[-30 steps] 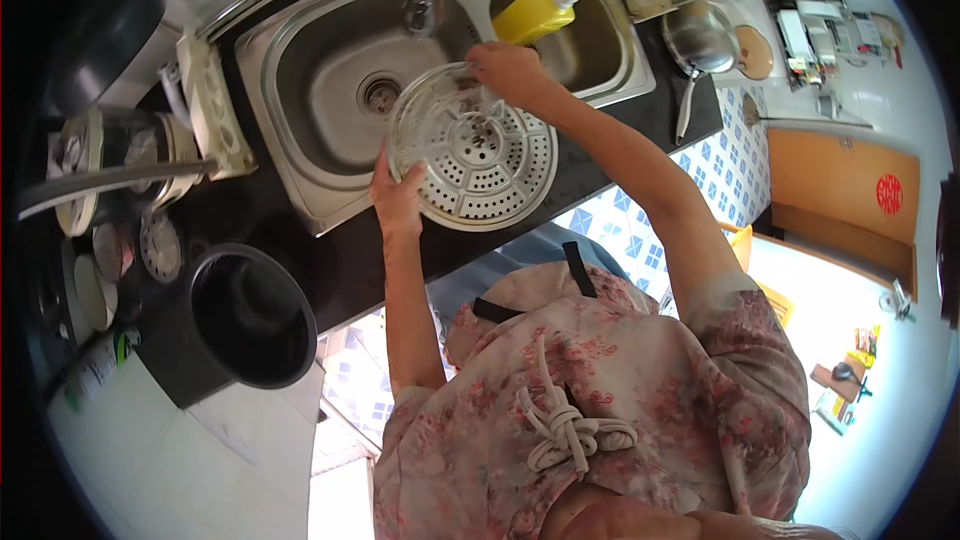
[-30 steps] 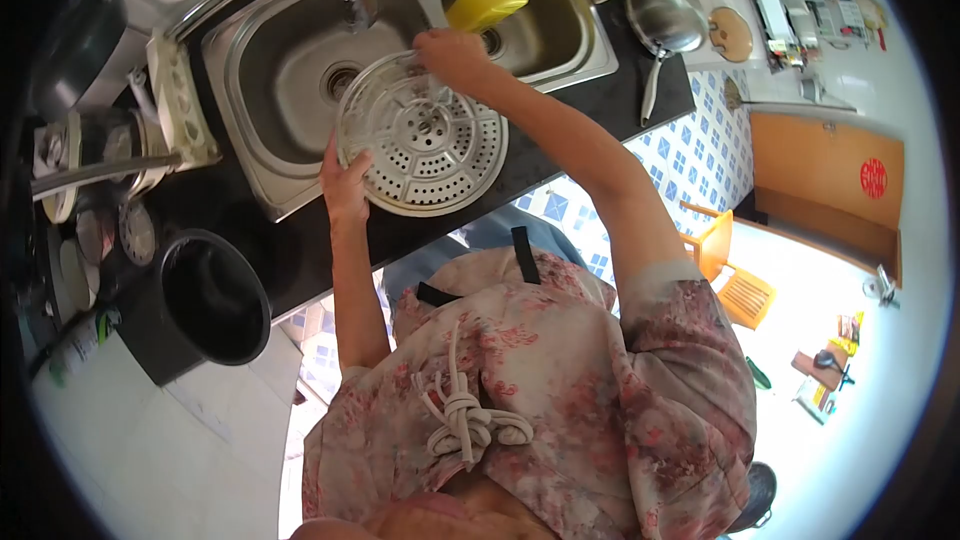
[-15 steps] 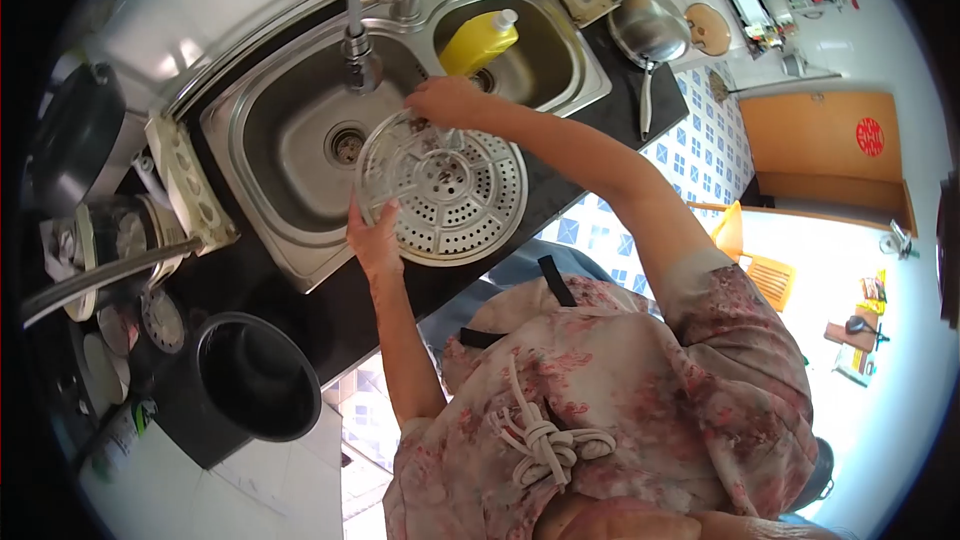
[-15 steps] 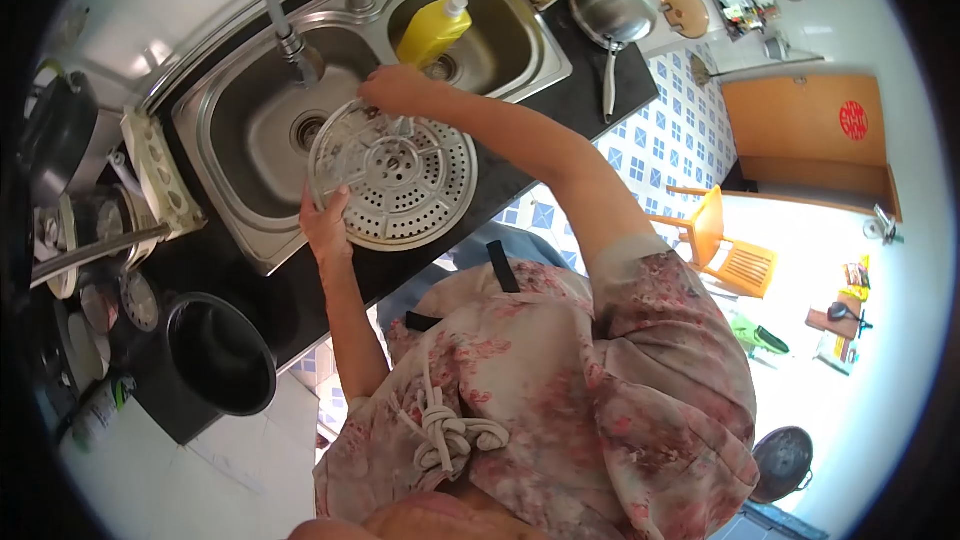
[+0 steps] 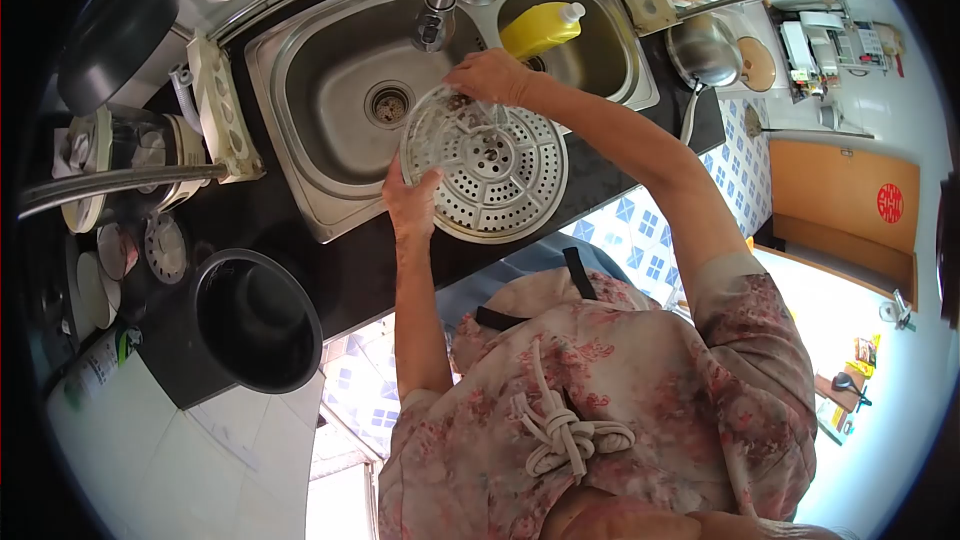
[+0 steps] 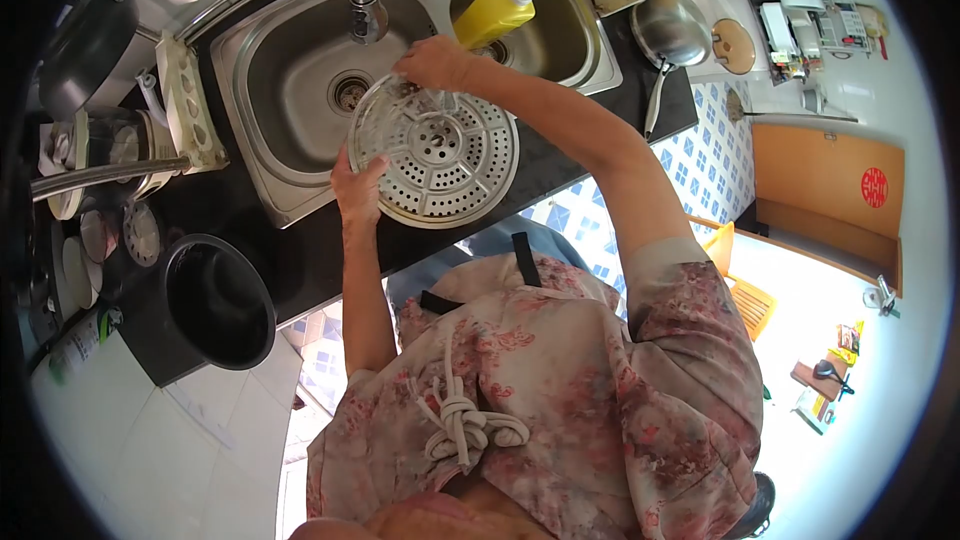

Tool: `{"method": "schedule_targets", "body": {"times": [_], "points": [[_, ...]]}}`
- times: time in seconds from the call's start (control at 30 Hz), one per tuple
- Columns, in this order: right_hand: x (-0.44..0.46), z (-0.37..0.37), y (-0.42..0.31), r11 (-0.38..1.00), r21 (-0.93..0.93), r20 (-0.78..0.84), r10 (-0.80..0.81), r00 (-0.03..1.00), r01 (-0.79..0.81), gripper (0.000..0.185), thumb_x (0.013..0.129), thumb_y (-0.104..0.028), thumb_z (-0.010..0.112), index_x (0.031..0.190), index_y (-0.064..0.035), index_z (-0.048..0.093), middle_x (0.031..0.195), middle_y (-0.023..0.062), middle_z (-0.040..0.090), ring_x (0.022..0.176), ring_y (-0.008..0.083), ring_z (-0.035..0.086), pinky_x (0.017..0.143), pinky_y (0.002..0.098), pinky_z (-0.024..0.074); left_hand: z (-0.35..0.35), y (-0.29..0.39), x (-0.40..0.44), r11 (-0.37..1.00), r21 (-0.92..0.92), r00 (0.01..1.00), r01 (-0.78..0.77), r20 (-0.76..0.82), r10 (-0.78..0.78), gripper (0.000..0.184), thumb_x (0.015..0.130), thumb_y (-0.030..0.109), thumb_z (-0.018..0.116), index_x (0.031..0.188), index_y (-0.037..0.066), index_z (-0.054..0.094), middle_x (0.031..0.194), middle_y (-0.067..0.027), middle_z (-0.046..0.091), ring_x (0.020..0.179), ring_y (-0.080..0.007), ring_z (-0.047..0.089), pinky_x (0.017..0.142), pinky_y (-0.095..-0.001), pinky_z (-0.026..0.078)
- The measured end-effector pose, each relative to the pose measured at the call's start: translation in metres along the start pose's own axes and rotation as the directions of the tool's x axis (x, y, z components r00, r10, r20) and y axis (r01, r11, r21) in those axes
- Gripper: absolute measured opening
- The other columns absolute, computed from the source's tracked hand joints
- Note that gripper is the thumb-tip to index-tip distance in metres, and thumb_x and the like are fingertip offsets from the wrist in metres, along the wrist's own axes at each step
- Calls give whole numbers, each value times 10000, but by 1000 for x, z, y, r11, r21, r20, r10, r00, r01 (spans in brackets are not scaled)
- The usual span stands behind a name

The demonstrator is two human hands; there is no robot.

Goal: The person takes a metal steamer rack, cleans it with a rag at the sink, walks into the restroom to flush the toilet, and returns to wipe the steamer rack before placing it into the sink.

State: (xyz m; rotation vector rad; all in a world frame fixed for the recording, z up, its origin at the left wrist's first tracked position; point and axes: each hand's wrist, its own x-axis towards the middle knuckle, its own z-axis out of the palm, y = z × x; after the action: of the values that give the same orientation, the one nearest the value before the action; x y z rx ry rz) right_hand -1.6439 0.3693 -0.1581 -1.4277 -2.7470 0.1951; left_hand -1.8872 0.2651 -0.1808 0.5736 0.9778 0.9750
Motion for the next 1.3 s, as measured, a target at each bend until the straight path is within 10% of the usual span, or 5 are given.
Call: {"method": "schedule_targets", "body": {"times": [0.37,0.67,0.97,1.17,1.3], "points": [[42,-17,-74,839,200,-143,-486,862,506,196,775,-90,630,955,-168,633,978,-29,675,938,213,648,704,339,559,-7,-8,5,977,181,993,-116,18,114,576,747,-33,685,1303,-53,536,1137,-100,652,975,-165,628,906,-311,492],[9,0,-8,998,23,11,-54,998,54,146,750,-160,679,894,-154,658,931,16,690,954,245,659,722,379,559,-3,-6,3,990,126,998,-61,-17,63,489,754,-23,692,1231,-58,588,1051,-84,677,888,-160,639,838,-297,512],[36,-10,-74,903,258,-148,-315,938,344,123,804,-187,613,903,-139,666,970,28,695,986,236,650,761,372,565,-4,2,-2,987,155,999,-30,-29,35,422,766,11,676,1180,-47,615,1037,-78,677,896,-144,613,842,-284,483],[-3,-4,-4,957,245,-148,194,970,-154,175,875,-165,628,1029,-139,707,1084,55,700,957,249,663,780,361,553,-1,4,-4,996,75,998,-47,-34,50,443,779,-11,663,1215,-57,600,1054,-92,682,906,-151,631,855,-280,490],[-30,-48,-9,575,653,33,628,777,-493,204,909,-163,602,1068,-81,700,1073,86,703,852,249,690,789,335,547,-4,4,-3,999,31,1000,-24,-14,24,454,787,-17,674,1231,-62,591,1071,-103,683,909,-163,646,861,-295,501]]}}
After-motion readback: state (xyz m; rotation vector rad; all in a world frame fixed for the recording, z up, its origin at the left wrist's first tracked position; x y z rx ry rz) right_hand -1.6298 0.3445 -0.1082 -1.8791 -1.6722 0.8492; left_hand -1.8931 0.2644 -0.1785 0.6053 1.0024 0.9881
